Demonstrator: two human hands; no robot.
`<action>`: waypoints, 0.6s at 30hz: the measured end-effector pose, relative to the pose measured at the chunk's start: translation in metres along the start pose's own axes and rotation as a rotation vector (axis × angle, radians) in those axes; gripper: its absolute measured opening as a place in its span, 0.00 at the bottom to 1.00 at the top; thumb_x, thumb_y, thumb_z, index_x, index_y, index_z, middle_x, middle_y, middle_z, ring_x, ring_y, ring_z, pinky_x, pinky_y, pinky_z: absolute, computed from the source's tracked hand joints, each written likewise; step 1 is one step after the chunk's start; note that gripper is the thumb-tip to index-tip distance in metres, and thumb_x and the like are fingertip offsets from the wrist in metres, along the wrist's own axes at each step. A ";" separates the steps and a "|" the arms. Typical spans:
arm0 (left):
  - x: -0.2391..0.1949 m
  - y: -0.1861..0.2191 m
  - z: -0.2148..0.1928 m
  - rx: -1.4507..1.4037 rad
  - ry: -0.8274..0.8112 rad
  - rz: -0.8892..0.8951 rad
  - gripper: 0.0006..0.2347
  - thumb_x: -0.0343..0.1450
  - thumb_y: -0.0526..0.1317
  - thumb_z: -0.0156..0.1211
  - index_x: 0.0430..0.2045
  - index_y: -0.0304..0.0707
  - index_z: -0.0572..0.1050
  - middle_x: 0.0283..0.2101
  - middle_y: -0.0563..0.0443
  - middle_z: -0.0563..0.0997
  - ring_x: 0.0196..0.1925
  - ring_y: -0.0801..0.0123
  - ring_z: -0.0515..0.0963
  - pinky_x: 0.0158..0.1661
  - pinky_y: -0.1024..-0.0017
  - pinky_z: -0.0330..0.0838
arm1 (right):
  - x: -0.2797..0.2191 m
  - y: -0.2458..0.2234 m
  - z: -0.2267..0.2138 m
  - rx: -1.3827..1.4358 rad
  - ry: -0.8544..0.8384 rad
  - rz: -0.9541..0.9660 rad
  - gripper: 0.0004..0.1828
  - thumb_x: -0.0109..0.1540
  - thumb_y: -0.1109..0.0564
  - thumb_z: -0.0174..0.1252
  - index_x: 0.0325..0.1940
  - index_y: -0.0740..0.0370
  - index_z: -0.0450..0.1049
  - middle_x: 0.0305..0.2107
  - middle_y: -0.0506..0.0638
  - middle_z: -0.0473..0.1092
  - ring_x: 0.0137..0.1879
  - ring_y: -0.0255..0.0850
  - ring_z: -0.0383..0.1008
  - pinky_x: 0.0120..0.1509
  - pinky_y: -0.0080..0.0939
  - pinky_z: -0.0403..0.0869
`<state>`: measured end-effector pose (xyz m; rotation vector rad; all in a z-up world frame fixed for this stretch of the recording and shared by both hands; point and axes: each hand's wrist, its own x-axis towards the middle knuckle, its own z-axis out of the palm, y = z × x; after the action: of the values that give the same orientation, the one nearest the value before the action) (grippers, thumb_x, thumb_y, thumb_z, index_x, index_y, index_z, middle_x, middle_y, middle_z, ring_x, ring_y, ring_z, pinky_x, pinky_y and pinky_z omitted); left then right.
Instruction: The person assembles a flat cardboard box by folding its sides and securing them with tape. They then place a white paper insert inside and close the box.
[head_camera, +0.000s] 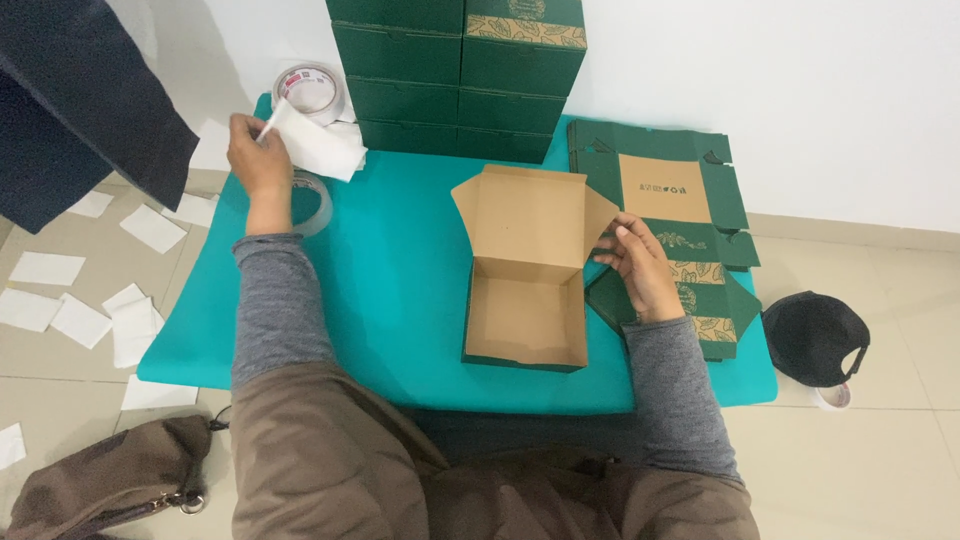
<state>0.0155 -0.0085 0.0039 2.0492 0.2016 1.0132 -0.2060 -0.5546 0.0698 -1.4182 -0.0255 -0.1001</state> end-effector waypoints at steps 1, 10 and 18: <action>0.001 0.015 -0.010 0.002 -0.003 0.000 0.06 0.71 0.26 0.62 0.36 0.34 0.71 0.37 0.38 0.78 0.45 0.41 0.80 0.45 0.46 0.70 | 0.000 0.000 0.000 0.002 0.002 0.002 0.17 0.70 0.53 0.47 0.60 0.62 0.67 0.45 0.48 0.67 0.48 0.39 0.75 0.51 0.40 0.78; -0.074 0.222 -0.113 -0.294 -0.078 0.376 0.03 0.75 0.31 0.54 0.39 0.34 0.67 0.37 0.47 0.72 0.35 0.61 0.75 0.33 0.67 0.69 | -0.011 -0.006 0.002 -0.315 0.274 -0.392 0.11 0.69 0.58 0.47 0.55 0.56 0.69 0.45 0.49 0.71 0.47 0.37 0.73 0.47 0.34 0.72; -0.214 0.306 -0.115 -0.676 -0.568 0.281 0.14 0.75 0.28 0.58 0.54 0.33 0.64 0.44 0.38 0.72 0.45 0.41 0.82 0.41 0.52 0.81 | -0.078 -0.069 0.091 -0.612 -0.141 -0.827 0.46 0.62 0.32 0.61 0.72 0.63 0.56 0.67 0.62 0.58 0.74 0.57 0.56 0.75 0.60 0.60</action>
<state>-0.2712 -0.2365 0.1412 1.6581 -0.6552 0.5078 -0.2858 -0.4704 0.1461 -1.9424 -0.7548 -0.7397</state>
